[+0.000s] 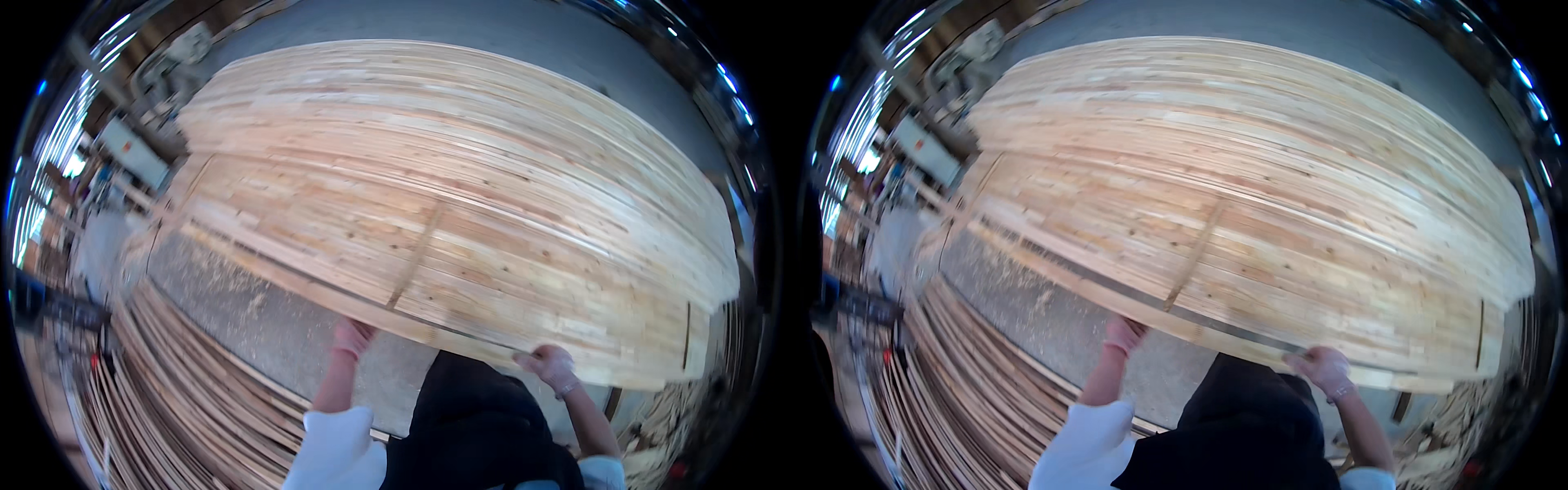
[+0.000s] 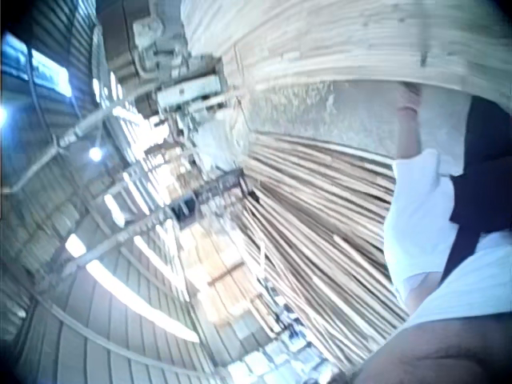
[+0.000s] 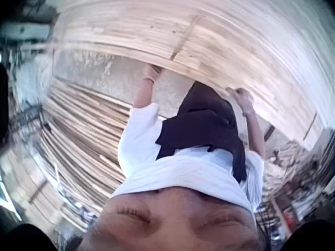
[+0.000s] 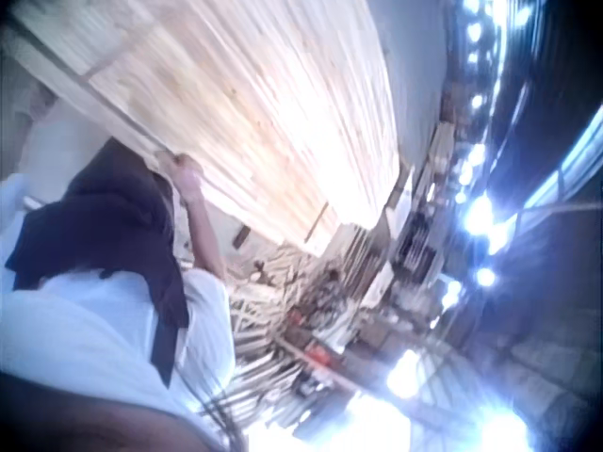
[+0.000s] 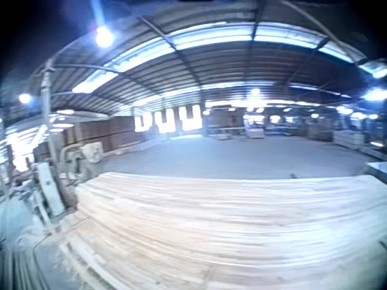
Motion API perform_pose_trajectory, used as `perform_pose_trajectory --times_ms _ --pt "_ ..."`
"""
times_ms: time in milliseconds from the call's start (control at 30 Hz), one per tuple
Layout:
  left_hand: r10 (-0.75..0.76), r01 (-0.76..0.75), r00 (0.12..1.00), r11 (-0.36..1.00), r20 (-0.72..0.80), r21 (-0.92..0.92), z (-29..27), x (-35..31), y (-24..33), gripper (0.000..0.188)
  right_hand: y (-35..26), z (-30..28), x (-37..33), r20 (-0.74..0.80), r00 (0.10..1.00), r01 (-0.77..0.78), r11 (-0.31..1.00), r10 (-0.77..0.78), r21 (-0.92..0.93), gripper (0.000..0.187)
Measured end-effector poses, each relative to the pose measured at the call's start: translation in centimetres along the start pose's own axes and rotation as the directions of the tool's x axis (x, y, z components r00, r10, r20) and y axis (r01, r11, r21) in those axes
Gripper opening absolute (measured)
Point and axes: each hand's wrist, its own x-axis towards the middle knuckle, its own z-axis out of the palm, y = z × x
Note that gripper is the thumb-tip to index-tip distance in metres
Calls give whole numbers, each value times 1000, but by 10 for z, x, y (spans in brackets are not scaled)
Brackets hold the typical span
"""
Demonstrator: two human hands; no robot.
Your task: The person sorts long wooden boards by picking them up from a large stack and moving them one at a time to a different pile nearby.
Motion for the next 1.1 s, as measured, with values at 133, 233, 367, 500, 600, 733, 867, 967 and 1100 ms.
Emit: perform_pose_trajectory --times_ms 133,233,367,500,600,733,867,967,1100 --pt "-439 328 847 875 300 356 -23 -5 -160 38 -84 14 18 238 962 113 990 -131 84 59" --pt "-608 -8 667 573 431 820 73 -89 -191 38 -87 55 48 267 891 337 929 -366 151 54" --pt "-477 -522 674 233 564 821 45 -88 -190 36 -134 71 52 169 812 527 827 -558 197 53" --pt "-398 34 855 684 333 729 46 -87 -148 39 -98 77 66 160 822 494 823 -547 279 53" --pt "-351 148 913 758 206 635 12 -68 -103 41 -31 78 79 220 902 299 906 -371 299 56" --pt "-122 89 991 892 46 444 -7 -45 -50 37 75 85 89 166 981 30 929 -97 370 54" --pt "110 -133 989 953 98 272 -34 -20 7 41 141 66 101 283 941 -324 731 184 601 39" --pt "367 -380 870 924 -329 25 -48 -5 2 44 189 87 146 422 869 -460 104 257 882 28" --pt "51 33 912 980 -407 198 -59 -18 -62 41 252 106 223 503 858 -469 -247 100 848 22"
